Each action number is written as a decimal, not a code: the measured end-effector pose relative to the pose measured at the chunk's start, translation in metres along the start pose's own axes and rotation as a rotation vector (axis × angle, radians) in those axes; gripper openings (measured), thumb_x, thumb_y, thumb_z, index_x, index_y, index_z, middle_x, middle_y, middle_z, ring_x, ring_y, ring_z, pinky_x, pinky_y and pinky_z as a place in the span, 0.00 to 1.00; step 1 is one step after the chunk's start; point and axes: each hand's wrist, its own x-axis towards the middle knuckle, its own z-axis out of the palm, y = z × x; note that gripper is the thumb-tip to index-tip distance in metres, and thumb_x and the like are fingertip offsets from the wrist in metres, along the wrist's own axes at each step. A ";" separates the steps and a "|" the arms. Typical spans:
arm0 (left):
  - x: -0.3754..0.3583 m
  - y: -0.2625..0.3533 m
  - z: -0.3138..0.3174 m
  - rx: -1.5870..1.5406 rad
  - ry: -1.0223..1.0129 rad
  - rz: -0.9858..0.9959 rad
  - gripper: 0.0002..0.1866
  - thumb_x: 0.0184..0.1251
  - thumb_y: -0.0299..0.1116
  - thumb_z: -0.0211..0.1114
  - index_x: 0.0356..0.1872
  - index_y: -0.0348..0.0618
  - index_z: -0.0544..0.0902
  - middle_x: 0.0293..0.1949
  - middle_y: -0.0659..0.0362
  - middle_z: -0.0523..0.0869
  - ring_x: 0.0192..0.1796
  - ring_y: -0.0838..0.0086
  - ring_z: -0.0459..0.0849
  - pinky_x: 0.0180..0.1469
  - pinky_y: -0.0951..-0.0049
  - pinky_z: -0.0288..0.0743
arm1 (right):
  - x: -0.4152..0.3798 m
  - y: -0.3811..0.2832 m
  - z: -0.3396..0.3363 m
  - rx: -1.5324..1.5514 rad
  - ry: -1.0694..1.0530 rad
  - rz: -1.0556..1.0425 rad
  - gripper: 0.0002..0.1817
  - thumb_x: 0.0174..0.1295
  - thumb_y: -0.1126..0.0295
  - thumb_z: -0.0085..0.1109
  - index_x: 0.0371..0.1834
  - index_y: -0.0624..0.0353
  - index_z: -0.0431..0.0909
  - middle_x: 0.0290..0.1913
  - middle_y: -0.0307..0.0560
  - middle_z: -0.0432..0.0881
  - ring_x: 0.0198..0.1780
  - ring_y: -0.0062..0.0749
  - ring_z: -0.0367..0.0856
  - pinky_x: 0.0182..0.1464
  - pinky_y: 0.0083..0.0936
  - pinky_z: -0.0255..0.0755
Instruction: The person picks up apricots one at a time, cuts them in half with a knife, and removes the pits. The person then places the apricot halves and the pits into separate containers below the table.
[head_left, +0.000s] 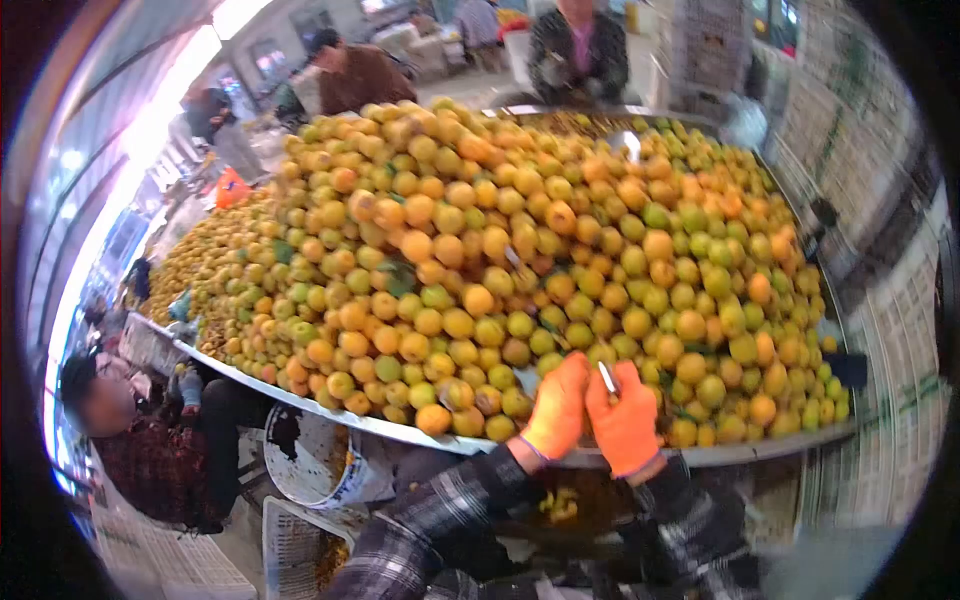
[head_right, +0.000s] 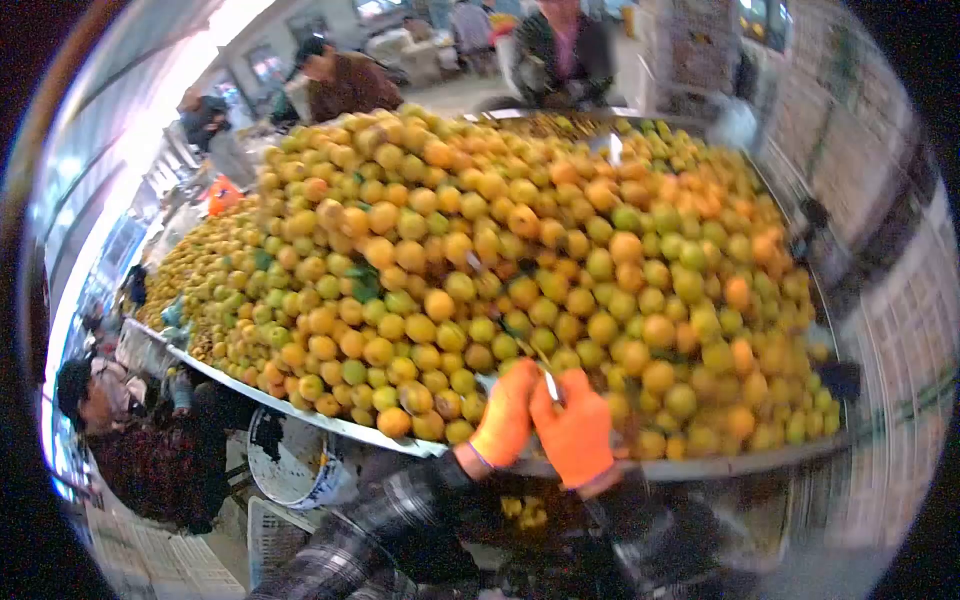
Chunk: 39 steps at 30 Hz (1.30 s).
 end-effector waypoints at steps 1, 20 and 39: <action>0.001 -0.003 0.002 -0.216 0.019 -0.165 0.20 0.79 0.47 0.49 0.34 0.39 0.74 0.27 0.58 0.81 0.31 0.66 0.78 0.35 0.64 0.71 | -0.001 0.012 0.003 -0.062 -0.024 -0.042 0.12 0.65 0.67 0.63 0.30 0.60 0.71 0.19 0.57 0.75 0.21 0.52 0.77 0.23 0.39 0.66; 0.022 0.058 -0.014 -0.661 -0.278 -0.813 0.26 0.74 0.65 0.48 0.30 0.53 0.74 0.20 0.66 0.70 0.17 0.78 0.66 0.17 0.77 0.53 | 0.029 0.033 -0.040 1.200 -0.379 0.743 0.23 0.76 0.51 0.47 0.50 0.61 0.81 0.24 0.35 0.74 0.13 0.16 0.62 0.15 0.19 0.57; -0.107 -0.044 -0.038 0.851 -0.654 -0.325 0.24 0.69 0.49 0.62 0.54 0.39 0.82 0.52 0.42 0.85 0.51 0.47 0.84 0.54 0.56 0.79 | 0.029 0.013 -0.060 0.589 -0.453 0.351 0.18 0.69 0.62 0.62 0.53 0.65 0.80 0.28 0.40 0.85 0.18 0.13 0.71 0.19 0.16 0.63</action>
